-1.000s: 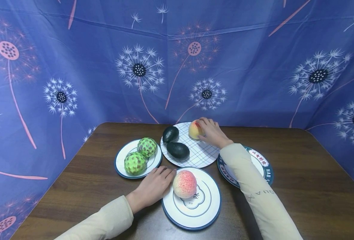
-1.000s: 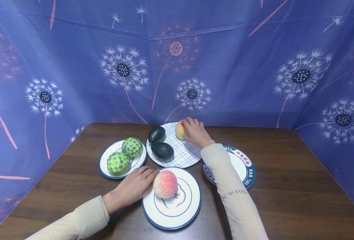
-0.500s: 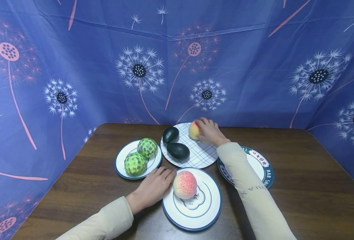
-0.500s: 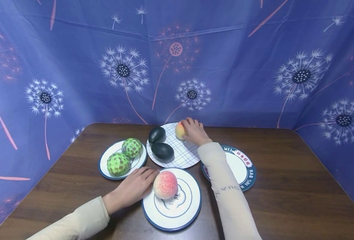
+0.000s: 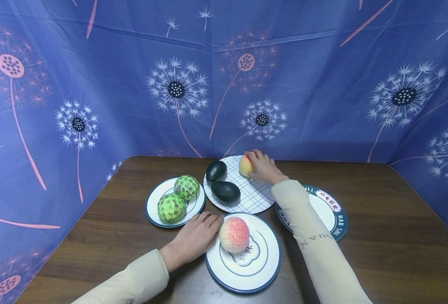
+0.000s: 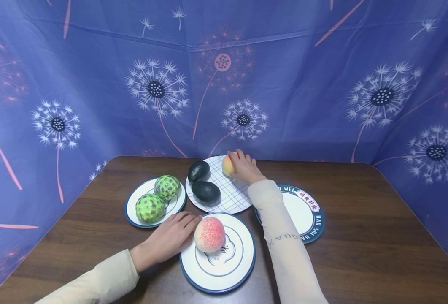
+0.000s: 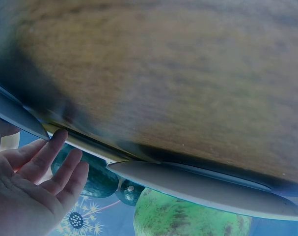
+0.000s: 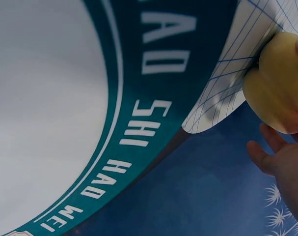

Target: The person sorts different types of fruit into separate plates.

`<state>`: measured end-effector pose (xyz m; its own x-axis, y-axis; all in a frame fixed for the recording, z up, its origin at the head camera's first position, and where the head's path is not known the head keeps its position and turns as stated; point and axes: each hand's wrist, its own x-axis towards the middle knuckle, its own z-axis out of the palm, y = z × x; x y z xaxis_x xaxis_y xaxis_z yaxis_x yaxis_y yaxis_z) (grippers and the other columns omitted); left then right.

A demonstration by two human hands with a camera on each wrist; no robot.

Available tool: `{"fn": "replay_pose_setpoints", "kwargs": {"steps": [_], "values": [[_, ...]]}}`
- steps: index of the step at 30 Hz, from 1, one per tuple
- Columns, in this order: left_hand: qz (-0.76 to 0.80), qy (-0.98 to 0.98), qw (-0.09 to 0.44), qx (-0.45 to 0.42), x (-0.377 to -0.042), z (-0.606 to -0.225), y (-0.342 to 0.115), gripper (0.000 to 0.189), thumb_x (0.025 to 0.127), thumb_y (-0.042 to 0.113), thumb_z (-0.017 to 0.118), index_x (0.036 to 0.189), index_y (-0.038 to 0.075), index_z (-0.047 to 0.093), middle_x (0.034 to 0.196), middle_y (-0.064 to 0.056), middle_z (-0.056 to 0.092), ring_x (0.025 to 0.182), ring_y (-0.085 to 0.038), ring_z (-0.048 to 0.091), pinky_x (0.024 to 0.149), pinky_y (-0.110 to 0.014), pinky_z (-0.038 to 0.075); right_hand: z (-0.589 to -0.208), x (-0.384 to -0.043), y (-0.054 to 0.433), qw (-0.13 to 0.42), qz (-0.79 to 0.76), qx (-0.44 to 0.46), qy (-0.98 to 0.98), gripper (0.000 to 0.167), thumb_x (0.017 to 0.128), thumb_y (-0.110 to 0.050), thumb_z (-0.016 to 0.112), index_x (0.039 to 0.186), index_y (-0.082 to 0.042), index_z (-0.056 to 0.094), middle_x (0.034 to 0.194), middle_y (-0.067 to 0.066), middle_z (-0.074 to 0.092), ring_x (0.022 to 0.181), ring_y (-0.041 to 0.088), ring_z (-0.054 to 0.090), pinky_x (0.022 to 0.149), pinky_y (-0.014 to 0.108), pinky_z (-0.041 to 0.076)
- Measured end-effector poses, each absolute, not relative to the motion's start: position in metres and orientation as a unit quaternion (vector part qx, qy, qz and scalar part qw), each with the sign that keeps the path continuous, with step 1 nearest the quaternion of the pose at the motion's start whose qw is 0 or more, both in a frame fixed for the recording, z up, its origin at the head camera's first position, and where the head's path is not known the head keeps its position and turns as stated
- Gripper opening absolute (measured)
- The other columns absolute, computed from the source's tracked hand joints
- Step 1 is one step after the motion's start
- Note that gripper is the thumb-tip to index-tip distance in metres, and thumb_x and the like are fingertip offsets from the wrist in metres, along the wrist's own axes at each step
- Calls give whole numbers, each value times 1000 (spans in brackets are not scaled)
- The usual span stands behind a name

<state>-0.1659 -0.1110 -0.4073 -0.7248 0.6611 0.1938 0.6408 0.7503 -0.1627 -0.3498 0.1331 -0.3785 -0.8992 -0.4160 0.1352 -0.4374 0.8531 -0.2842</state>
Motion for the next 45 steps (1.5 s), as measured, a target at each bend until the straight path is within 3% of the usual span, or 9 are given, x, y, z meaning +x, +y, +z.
{"fn": "replay_pose_setpoints", "kwargs": {"steps": [18,45], "values": [[55,-928,112,-352,-165,-409,-112,45,91,31,53,131,11,48,123,-5,58,113,-21,53,91,-36,48,-384,-349,129,26,151,198,-968,81,79,-23,70,144,-16,22,143,21,23,120,45,37,99,58,31],[54,-931,99,-347,-167,-408,-112,46,91,32,52,132,12,46,124,-5,57,115,-21,52,92,-37,47,-385,-349,133,60,143,202,-967,79,73,-27,75,140,-21,33,137,17,33,112,38,43,95,55,35]]}}
